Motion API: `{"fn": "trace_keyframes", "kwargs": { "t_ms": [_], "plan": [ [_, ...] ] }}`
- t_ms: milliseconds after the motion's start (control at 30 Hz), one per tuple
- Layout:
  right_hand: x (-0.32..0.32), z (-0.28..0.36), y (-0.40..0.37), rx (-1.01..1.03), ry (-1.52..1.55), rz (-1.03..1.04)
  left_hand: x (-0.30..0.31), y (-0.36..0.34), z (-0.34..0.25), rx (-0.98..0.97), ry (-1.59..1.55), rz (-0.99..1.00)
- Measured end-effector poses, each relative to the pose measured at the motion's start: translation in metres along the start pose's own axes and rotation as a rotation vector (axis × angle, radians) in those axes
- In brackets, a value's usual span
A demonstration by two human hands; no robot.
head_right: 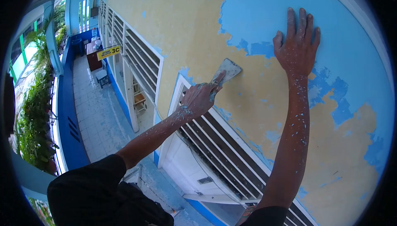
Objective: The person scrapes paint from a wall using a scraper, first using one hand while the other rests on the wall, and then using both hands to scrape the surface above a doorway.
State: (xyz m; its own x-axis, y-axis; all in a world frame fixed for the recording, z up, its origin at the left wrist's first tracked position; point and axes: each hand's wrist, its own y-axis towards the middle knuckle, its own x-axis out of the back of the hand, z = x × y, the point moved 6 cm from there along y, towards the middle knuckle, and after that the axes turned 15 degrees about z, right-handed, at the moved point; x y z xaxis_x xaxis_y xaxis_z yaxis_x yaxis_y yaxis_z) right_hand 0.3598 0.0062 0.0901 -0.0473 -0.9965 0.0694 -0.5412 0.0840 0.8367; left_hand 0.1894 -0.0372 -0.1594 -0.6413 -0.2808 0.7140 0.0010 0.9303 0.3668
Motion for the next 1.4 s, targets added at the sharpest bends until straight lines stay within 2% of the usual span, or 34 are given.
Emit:
{"fn": "trace_keyframes", "kwargs": {
  "t_ms": [133,233,367,500,567,667,767,900,1000,1233,1333,1400],
  "plan": [
    [0.000,0.001,0.002,0.000,-0.009,-0.016,0.034,0.042,-0.002,-0.029,0.040,-0.132],
    [-0.002,0.001,-0.001,0.004,-0.013,0.013,0.062,0.030,-0.017,-0.039,0.047,-0.175],
    [-0.002,0.001,0.000,-0.005,-0.018,0.011,0.036,0.017,0.013,0.029,0.045,-0.010],
    [-0.001,0.003,0.002,0.001,-0.026,0.024,0.063,0.035,-0.003,-0.026,0.054,-0.142],
    [0.001,0.003,0.001,0.005,-0.023,0.020,0.065,0.034,-0.006,-0.054,0.037,-0.159],
    [0.001,0.003,0.000,0.003,-0.011,0.016,0.037,0.021,0.017,-0.014,0.053,-0.129],
    [-0.001,0.002,0.001,-0.002,-0.016,0.027,0.052,0.025,0.006,0.007,0.044,-0.077],
    [0.001,0.002,0.000,0.006,0.000,0.038,0.071,0.042,-0.004,-0.094,0.103,-0.195],
    [0.001,0.001,0.001,-0.002,0.006,0.032,0.042,0.021,0.009,0.003,0.120,-0.027],
    [0.001,0.001,0.002,0.003,0.013,0.021,0.065,0.028,-0.008,-0.022,0.088,-0.115],
    [0.001,0.003,-0.001,0.003,0.013,0.029,0.041,0.017,0.002,0.028,0.093,0.005],
    [0.002,0.001,0.001,-0.005,0.000,0.018,0.046,0.023,-0.003,-0.016,0.069,-0.081]
  ]
}}
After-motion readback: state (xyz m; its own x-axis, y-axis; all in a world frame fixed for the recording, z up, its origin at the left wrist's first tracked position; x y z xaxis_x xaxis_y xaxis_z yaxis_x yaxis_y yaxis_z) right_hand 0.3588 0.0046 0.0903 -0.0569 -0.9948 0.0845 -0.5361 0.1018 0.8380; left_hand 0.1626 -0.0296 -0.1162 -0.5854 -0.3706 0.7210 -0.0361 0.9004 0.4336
